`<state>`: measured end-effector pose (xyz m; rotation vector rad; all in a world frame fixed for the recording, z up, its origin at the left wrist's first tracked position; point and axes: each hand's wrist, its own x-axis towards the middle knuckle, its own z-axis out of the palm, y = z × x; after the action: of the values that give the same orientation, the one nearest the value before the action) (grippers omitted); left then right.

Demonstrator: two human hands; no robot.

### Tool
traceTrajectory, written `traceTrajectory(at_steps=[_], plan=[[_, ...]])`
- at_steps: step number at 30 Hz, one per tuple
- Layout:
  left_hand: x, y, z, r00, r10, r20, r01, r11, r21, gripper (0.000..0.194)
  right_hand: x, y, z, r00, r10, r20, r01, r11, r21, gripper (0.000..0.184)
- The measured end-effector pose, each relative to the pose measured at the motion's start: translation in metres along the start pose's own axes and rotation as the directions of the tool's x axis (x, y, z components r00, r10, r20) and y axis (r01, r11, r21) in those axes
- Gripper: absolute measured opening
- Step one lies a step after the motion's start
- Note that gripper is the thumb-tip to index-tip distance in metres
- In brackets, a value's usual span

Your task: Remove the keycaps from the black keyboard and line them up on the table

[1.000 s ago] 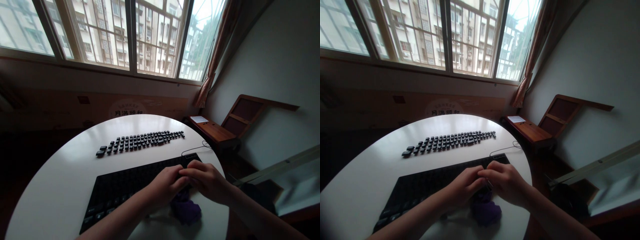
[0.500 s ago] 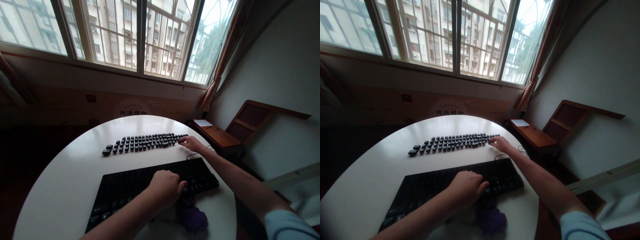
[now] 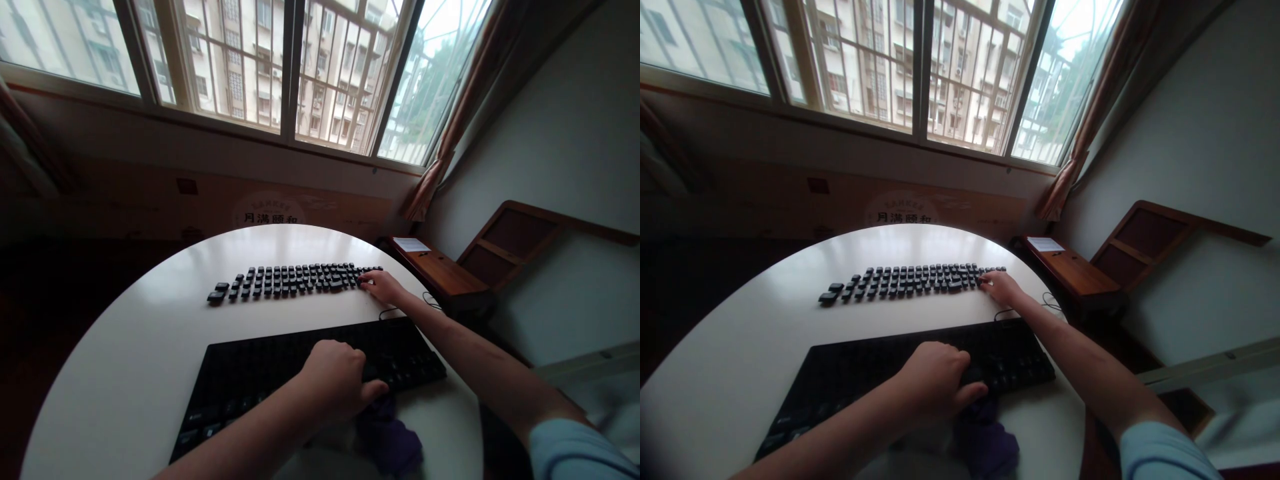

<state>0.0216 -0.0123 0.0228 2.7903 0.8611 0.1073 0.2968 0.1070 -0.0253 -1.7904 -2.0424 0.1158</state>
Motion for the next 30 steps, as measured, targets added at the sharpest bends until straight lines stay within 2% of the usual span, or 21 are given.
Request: traceTrajectory(at_steps=[6,12,16,21,24,27,30], plan=[[-0.001,0.0,0.001,1.0,0.004,-0.011,-0.004,1.0,-0.001,0.054,-0.007,-0.006,-0.005,0.997,-0.032,-0.07,0.033,0.999,0.011,0.031],[-0.001,0.0,-0.003,1.0,0.01,0.03,-0.011,1.0,0.02,0.048,-0.026,-0.019,-0.034,0.974,-0.05,-0.22,0.059,0.998,0.033,0.025],[0.0,-0.006,0.0,0.995,0.094,0.025,-0.095,0.994,0.047,0.037,-0.074,-0.034,-0.063,0.934,-0.01,-0.356,0.067,0.987,0.148,0.036],[0.004,-0.012,0.001,0.987,0.157,0.02,-0.158,0.983,0.092,0.036,-0.163,-0.04,-0.092,0.924,0.051,-0.379,0.039,0.973,0.226,0.037],[0.009,-0.012,0.002,0.983,0.182,0.02,-0.183,0.976,0.12,0.036,-0.206,-0.035,-0.101,0.889,0.156,-0.43,-0.014,0.949,0.315,0.039],[0.016,-0.006,0.005,0.984,0.179,0.01,-0.179,0.974,0.14,0.039,-0.228,-0.033,-0.106,0.869,0.208,-0.448,-0.02,0.921,0.389,0.045],[0.02,0.003,0.003,0.989,0.147,-0.002,-0.145,0.98,0.133,0.04,-0.229,-0.041,-0.11,0.868,0.258,-0.424,-0.049,0.895,0.444,0.059]])
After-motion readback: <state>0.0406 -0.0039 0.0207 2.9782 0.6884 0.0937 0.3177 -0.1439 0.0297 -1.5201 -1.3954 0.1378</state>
